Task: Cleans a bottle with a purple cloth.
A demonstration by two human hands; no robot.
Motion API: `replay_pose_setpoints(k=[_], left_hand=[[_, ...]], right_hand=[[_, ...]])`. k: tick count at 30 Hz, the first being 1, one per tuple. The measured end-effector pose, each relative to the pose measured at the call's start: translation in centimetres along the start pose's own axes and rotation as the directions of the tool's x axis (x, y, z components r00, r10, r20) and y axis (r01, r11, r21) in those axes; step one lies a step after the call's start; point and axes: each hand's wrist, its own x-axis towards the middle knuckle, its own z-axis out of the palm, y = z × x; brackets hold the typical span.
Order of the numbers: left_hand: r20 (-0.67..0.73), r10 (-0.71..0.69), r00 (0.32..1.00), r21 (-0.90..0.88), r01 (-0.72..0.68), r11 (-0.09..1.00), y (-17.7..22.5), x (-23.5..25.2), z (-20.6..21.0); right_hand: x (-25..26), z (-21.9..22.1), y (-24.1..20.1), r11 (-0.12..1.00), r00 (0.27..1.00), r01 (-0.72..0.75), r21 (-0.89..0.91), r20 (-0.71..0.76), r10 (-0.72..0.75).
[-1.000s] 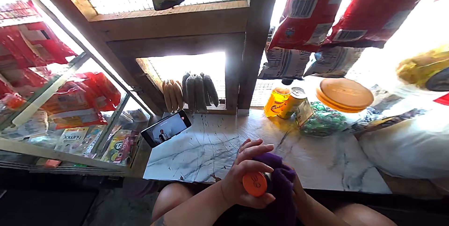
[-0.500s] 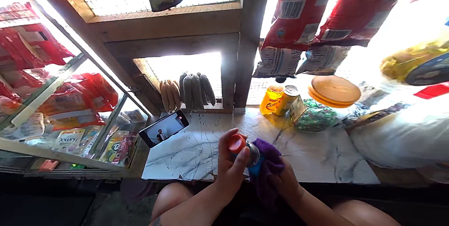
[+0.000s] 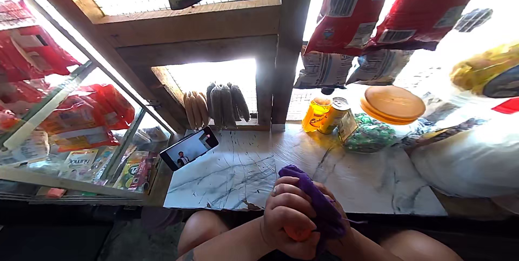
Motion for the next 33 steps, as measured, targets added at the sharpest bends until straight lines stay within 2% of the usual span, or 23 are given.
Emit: replay_pose_setpoints(k=[1, 3, 4, 5, 7, 10, 12, 15, 19, 21, 23, 25, 27, 28, 30, 33], left_hand=[[0.020, -0.005, 1.000, 0.032, 0.005, 0.999, 0.7, 1.6, 0.3], [0.022, -0.089, 0.996, 0.057, 0.087, 0.995, 3.0, 5.9, 1.4], [0.036, -0.121, 0.992, 0.050, 0.119, 0.992, 3.5, 6.6, 1.4], [0.053, -0.117, 0.992, 0.041, 0.115, 0.993, 3.0, 5.4, 1.0], [0.112, -0.028, 0.993, 0.026, 0.025, 0.999, 0.3, 0.8, -0.5], [0.126, -0.020, 0.992, 0.047, 0.014, 0.999, -0.6, -0.6, -1.1], [0.126, -0.049, 0.991, 0.079, 0.039, 0.996, -0.5, -0.2, -1.3], [0.119, -0.118, 0.986, 0.136, 0.101, 0.986, -0.6, 0.4, -1.8], [0.026, -0.241, 0.970, 0.065, 0.239, 0.969, -1.4, 0.7, -2.2], [-0.062, -0.324, 0.944, 0.003, 0.325, 0.946, -1.6, 0.7, -2.3], [-0.141, -0.451, 0.881, -0.118, 0.438, 0.891, -1.4, 0.6, -2.4], [-0.190, -0.578, 0.794, -0.288, 0.517, 0.806, -1.1, 0.6, -2.5], [-0.233, -0.618, 0.750, -0.381, 0.515, 0.768, -0.8, 0.5, -2.3], [-0.243, -0.596, 0.765, -0.381, 0.489, 0.784, -0.6, 0.4, -2.1], [-0.226, -0.480, 0.847, -0.340, 0.393, 0.854, -0.1, 0.1, -1.5], [-0.122, -0.282, 0.952, -0.296, 0.237, 0.925, 0.6, 0.0, -1.1]], right_hand=[[1.1, -0.7, -1.1, 1.000, 0.999, -0.018, 0.010, 0.033, 0.018], [3.6, -2.0, -4.1, 0.985, 0.986, -0.159, 0.064, 0.067, 0.155], [4.5, -2.4, -4.7, 0.971, 0.973, -0.223, 0.085, 0.089, 0.215], [4.6, -2.4, -4.3, 0.962, 0.968, -0.242, 0.124, 0.098, 0.231], [2.4, -1.6, -0.2, 0.966, 0.981, -0.179, 0.187, 0.107, 0.161], [0.4, -1.2, 3.5, 0.978, 0.983, -0.164, 0.131, 0.103, 0.151], [0.3, -1.2, 3.7, 0.979, 0.979, -0.197, 0.056, 0.062, 0.194], [-0.1, -1.4, 4.0, 0.947, 0.947, -0.321, 0.008, 0.031, 0.321], [-0.7, -1.6, 4.8, 0.886, 0.892, -0.450, -0.111, -0.012, 0.452], [-0.6, -1.4, 4.2, 0.858, 0.874, -0.485, -0.168, -0.045, 0.485], [-0.8, -1.1, 3.6, 0.841, 0.864, -0.500, -0.209, -0.058, 0.500], [-1.2, -0.5, 3.2, 0.862, 0.886, -0.460, -0.213, -0.052, 0.460], [-1.3, 0.0, 2.6, 0.908, 0.930, -0.364, -0.207, -0.017, 0.368], [-1.3, 0.3, 2.3, 0.935, 0.954, -0.295, -0.196, 0.002, 0.301], [-1.1, 0.7, 1.7, 0.972, 0.983, -0.174, -0.157, 0.033, 0.182], [-1.0, 1.0, 1.0, 0.995, 0.996, -0.069, -0.077, 0.047, 0.073]])
